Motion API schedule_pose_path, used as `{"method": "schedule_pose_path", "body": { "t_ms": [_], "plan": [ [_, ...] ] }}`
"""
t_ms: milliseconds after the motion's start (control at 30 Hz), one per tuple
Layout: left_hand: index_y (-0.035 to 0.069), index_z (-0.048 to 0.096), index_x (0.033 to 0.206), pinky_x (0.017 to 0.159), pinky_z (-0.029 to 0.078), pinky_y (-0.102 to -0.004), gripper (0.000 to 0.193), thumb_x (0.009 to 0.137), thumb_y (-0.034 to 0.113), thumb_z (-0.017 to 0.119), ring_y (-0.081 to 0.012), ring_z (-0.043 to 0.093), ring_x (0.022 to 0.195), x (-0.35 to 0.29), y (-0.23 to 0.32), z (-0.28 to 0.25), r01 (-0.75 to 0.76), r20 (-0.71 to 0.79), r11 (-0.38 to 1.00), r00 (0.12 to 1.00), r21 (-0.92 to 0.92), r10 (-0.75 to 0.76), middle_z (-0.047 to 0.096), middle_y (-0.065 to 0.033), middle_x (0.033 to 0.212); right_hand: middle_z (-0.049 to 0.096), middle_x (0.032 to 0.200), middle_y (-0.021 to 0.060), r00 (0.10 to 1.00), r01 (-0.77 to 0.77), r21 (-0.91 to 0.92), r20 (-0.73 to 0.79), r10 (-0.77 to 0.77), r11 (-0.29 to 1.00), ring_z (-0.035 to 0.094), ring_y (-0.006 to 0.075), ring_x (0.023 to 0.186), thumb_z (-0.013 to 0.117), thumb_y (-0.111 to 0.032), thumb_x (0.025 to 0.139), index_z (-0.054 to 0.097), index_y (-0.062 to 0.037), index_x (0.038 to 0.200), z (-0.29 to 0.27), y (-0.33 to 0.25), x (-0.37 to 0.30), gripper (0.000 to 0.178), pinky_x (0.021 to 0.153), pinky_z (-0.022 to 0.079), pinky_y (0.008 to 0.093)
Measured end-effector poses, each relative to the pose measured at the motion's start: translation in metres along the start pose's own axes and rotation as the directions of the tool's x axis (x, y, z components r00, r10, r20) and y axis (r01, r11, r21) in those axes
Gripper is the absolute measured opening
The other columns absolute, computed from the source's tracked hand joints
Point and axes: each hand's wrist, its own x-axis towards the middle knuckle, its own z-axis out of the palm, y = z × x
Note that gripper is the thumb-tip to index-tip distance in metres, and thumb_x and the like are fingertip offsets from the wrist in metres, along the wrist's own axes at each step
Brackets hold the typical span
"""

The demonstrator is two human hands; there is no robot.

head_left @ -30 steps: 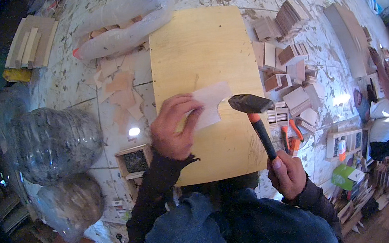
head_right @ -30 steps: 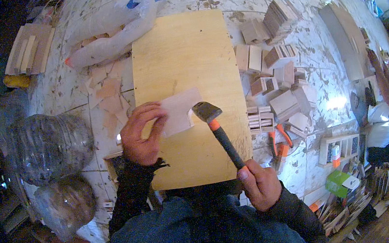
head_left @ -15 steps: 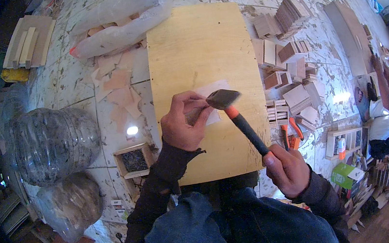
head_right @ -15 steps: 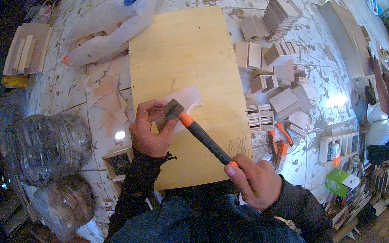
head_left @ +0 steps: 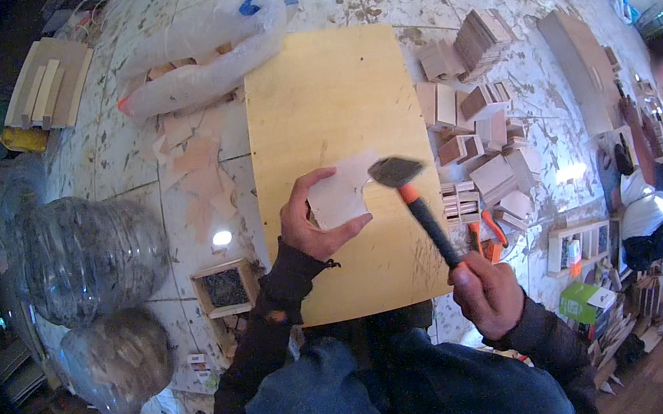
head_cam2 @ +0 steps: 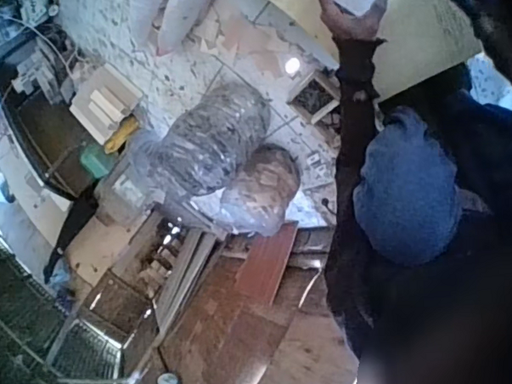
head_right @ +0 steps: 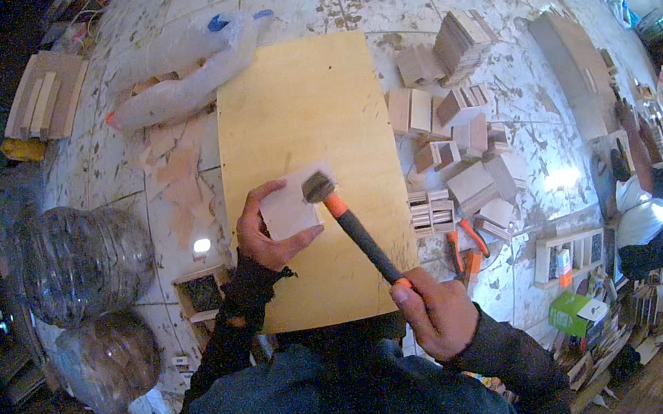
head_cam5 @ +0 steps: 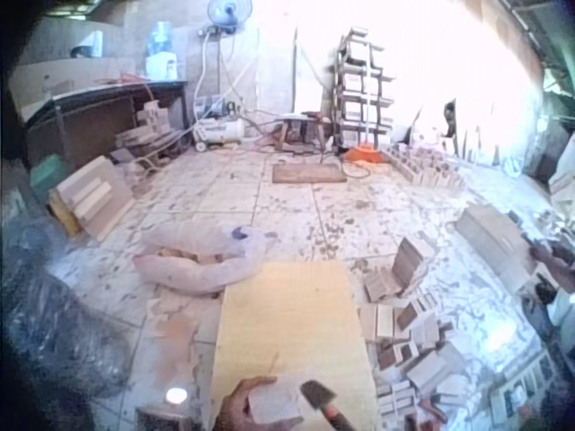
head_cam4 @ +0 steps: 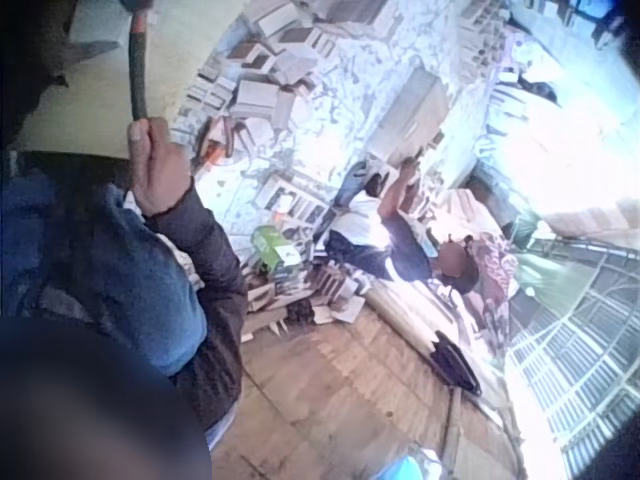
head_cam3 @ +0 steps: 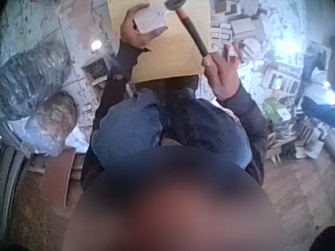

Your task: The person repeatedly taps small wooden pieces with a hammer on a workbench. They rotate the pieces between taps and occasionally inspect them. A coworker is visible in the background handling other wood.

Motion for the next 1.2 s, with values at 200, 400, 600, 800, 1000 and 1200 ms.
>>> {"method": "schedule_pose_path", "body": {
  "t_ms": [200, 400, 600, 800, 1000, 1200],
  "plan": [
    [0.007, 0.049, 0.123, 0.08, 0.053, -0.035, 0.073, 0.063, 0.023, 0.087, -0.0228, 0.067, 0.09, 0.0, 0.0, -0.001, -0.025, -0.031, 0.998, 0.999, 0.05, 0.027, 0.067, -0.0141, 0.099, 0.048, 0.048, 0.0023, 0.942, 0.308, 0.41, -0.005, -0.335, 0.859, 0.048, 0.0162, 0.039, 0.036, -0.056, 0.096, 0.05, -0.004, 0.077, 0.004, -0.014, 0.007, 0.057, 0.04, 0.036, 0.0302],
    [0.005, 0.047, 0.124, 0.088, 0.051, -0.035, 0.075, 0.063, 0.021, 0.087, -0.0211, 0.064, 0.099, 0.0, 0.004, -0.002, -0.009, 0.012, 1.0, 1.0, 0.021, 0.009, 0.064, -0.0131, 0.11, 0.055, 0.06, 0.0185, 0.995, -0.08, 0.017, -0.051, 0.081, 0.997, 0.056, 0.0411, 0.052, 0.043, -0.027, 0.099, 0.051, -0.0018, 0.093, 0.013, -0.003, 0.011, 0.027, 0.048, 0.042, 0.0459],
    [0.003, 0.046, 0.125, 0.09, 0.05, -0.0355, 0.079, 0.061, 0.018, 0.088, -0.0214, 0.061, 0.102, 0.0, -0.002, -0.003, 0.033, 0.029, 0.999, 0.999, 0.001, -0.033, 0.061, -0.0135, 0.115, 0.052, 0.055, 0.0204, 0.998, 0.04, -0.155, -0.04, -0.046, 0.987, 0.055, 0.0435, 0.053, 0.046, -0.029, 0.098, 0.05, -0.0017, 0.089, 0.037, 0.028, 0.021, 0.029, 0.05, 0.042, 0.0486],
    [0.005, 0.045, 0.129, 0.095, 0.047, -0.0382, 0.081, 0.062, 0.017, 0.088, -0.0241, 0.058, 0.11, -0.008, 0.011, -0.004, 0.04, 0.001, 0.999, 0.999, 0.025, -0.04, 0.059, -0.0143, 0.118, 0.056, 0.06, 0.0225, 0.928, -0.126, -0.257, -0.373, 0.022, 0.958, 0.058, 0.0426, 0.056, 0.052, -0.028, 0.096, 0.054, -0.0025, 0.088, 0.046, 0.078, 0.029, 0.027, 0.052, 0.044, 0.0499],
    [0.002, 0.042, 0.131, 0.094, 0.048, -0.0397, 0.088, 0.06, 0.023, 0.089, -0.0267, 0.059, 0.11, -0.026, 0.042, -0.003, 0.195, 0.19, 0.931, 0.972, -0.307, -0.14, 0.059, -0.0161, 0.117, 0.062, 0.073, 0.0153, 0.891, -0.022, -0.318, -0.436, -0.126, 0.948, 0.064, 0.03, 0.063, 0.056, -0.027, 0.093, 0.062, -0.0035, 0.1, 0.041, 0.084, 0.024, 0.025, 0.057, 0.05, 0.0422],
    [0.0, 0.038, 0.136, 0.098, 0.045, -0.038, 0.097, 0.061, 0.034, 0.089, -0.0283, 0.058, 0.111, -0.033, 0.033, 0.018, 0.363, 0.392, 0.833, 0.899, -0.417, -0.195, 0.056, -0.0198, 0.125, 0.065, 0.083, 0.012, 0.971, -0.07, 0.412, -0.18, 0.157, 0.908, 0.066, 0.0228, 0.067, 0.052, -0.028, 0.096, 0.058, -0.0033, 0.112, 0.036, 0.099, 0.031, 0.03, 0.057, 0.052, 0.035]
  ]
}}
